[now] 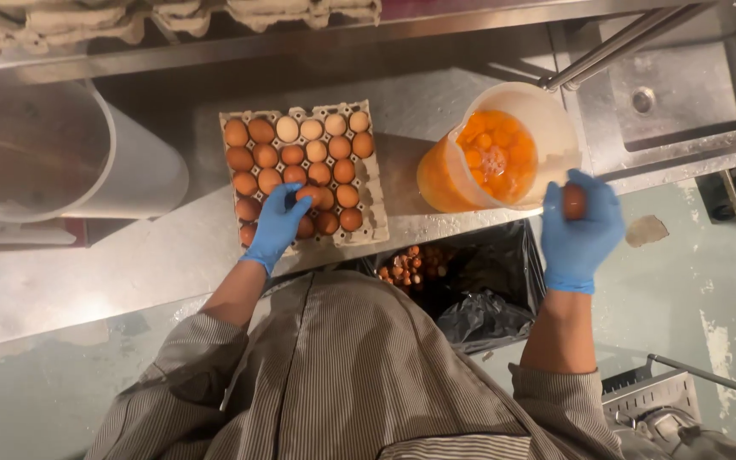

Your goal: Cracking multiple eggs from cartons into a large measuring pitcher.

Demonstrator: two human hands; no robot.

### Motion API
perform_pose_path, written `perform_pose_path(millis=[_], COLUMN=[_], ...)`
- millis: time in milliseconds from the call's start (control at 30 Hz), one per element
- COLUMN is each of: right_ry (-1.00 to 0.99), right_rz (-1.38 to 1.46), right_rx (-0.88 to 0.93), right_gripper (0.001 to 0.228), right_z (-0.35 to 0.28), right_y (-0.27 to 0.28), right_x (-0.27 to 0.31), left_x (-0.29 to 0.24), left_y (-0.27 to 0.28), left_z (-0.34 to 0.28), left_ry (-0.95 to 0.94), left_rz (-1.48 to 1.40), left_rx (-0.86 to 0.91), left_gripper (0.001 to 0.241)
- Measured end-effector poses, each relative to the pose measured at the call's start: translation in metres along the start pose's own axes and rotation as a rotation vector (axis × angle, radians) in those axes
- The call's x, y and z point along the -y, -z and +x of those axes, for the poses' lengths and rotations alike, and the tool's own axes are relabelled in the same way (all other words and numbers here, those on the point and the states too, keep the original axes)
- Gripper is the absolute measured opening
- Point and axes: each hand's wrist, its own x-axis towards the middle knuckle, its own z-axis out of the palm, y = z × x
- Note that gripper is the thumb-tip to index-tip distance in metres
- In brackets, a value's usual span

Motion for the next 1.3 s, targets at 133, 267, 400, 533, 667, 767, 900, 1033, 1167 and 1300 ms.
perform_pose_path(millis=[133, 267, 400, 533, 667, 767, 900, 1033, 1167, 1300], right_ry=[-0.005, 0.039, -0.035, 0.094, 0.04, -0.078, -0.034, 0.018, 0.012, 0.033], right_rz=[-0.121, -0.026, -0.037, -0.045, 0.145, 0.147, -0.01, -0.125, -0.17, -0.208], right_rx=[0.106, -0.028, 0.002, -0.017, -0.009, 0.079, 0.162, 0.182, 0.188, 0.149], right_gripper=[0.024, 0.02, 0.02, 0.028, 0.041, 0.04, 0.036, 0.034, 0.036, 0.043], right_z=[-0.001, -0.005, -0.013, -0.011, 0.012, 0.028, 0.041, 0.056, 0.065, 0.053], right_y=[-0.015, 0.004, -0.011, -0.005, 0.011, 0.002, -0.021, -0.033, -0.025, 0.016], right_x=[0.004, 0.004, -0.006, -0.015, 0.01, 0.009, 0.0, 0.006, 0.01, 0.0], left_x=[0.006, -0.001, -0.007, 0.008, -0.009, -0.013, -0.003, 0.002, -0.001, -0.021], left_y=[0.0, 0.003, 0.001, 0.004, 0.001, 0.001, 0.002, 0.001, 0.002, -0.005], left_z=[0.001, -0.001, 0.0, 0.006, -0.002, 0.001, 0.003, 0.007, 0.007, 0.0], left_ry=[0.02, 0.037, 0.06, 0.058, 0.015, 0.064, 0.047, 0.017, 0.042, 0.082], left_rz=[0.038, 0.066, 0.022, -0.01, -0.038, 0.021, 0.033, -0.021, 0.047, -0.048], left_rx=[0.003, -0.023, 0.01, 0.008, 0.031, 0.028, 0.03, 0.029, 0.023, -0.03], left_gripper=[0.046, 0.046, 0.047, 0.048, 0.047, 0.046, 0.044, 0.043, 0.041, 0.041])
